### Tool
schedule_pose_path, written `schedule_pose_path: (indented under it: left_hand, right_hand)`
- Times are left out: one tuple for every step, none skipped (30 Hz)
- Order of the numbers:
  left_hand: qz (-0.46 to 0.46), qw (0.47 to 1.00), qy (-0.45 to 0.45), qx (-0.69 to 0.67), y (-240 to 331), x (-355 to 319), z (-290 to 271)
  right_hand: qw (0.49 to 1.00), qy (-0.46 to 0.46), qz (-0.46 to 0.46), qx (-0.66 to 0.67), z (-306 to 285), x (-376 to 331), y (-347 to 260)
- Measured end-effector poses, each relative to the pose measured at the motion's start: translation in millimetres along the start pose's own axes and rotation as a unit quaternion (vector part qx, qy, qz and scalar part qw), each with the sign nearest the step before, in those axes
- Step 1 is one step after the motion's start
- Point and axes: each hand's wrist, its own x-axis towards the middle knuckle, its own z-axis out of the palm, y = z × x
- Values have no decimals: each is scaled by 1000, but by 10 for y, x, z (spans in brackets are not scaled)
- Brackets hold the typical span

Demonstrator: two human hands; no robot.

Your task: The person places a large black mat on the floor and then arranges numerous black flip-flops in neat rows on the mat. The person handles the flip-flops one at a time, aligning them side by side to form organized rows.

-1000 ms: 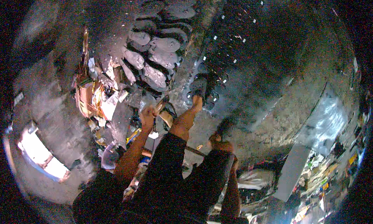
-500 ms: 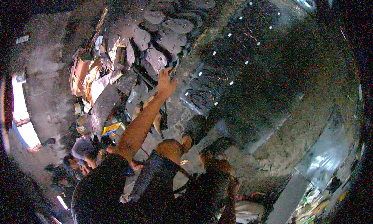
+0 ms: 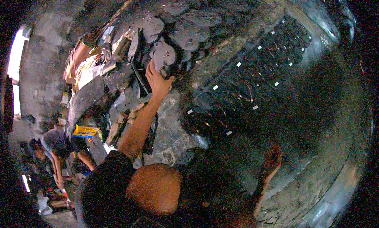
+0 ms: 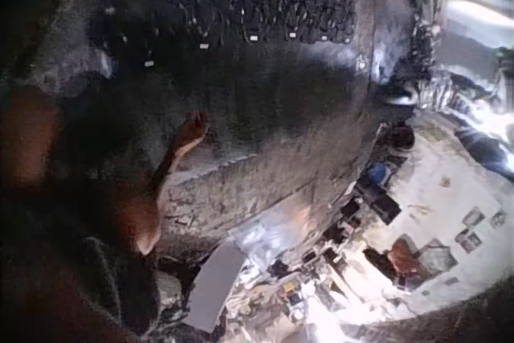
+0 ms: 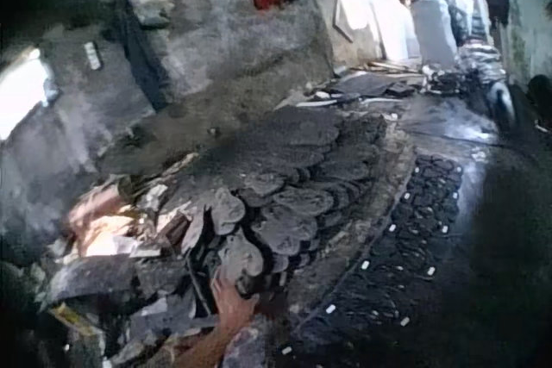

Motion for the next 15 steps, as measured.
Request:
schedule_pose_path:
  left_hand:
    - [-13, 1000, 8, 2, -204, -52, -61]
    - [-27, 1000, 5, 13, -288, -92, -98]
    - [-15, 1000, -5, 4, -345, -115, -112]
    - [-1, 1000, -15, -5, -385, -129, -116]
    - [14, 1000, -24, -13, -436, -125, -129]
    - [62, 998, -11, 28, -438, -146, -134]
    - [55, 998, -15, 12, -419, -139, -117]
    - [47, 999, -20, -1, -356, -126, -111]
    - [39, 999, -25, -15, -302, -125, -125]
    - [59, 998, -13, -5, -223, -174, -105]
    - [50, 999, 3, 5, -207, -274, -170]
    - [42, 999, 19, 14, -208, -418, -271]
    - [39, 998, 38, 19, -206, -483, -354]
    - [-17, 994, 87, 60, -315, -521, -390]
    - [-69, 994, 71, 35, -558, -550, -433]
  right_hand:
    - [999, -8, -8, 33, 90, 6, -22]
    - [999, -22, -23, 22, 114, -19, -7]
    - [999, -34, -38, 11, 139, -62, 47]
    - [998, -46, -53, 0, 163, -104, 100]
    - [998, -44, -38, 2, 199, -163, 130]
    - [999, -47, -20, 4, 246, -237, 176]
    - [999, -50, -2, 6, 271, -302, 213]
    - [998, -52, -3, 20, 290, -369, 213]
    - [998, -54, -3, 34, 318, -436, 205]
    - [998, -49, -1, 45, 319, -501, 177]
    - [998, -54, 7, 31, 281, -559, 133]
    - [998, -57, 16, 16, 207, -612, 63]
    - [998, -55, 23, 4, 156, -651, -8]
    - [998, -52, 20, 12, 168, -669, 4]
    - [998, -58, 24, 19, 195, -723, 48]
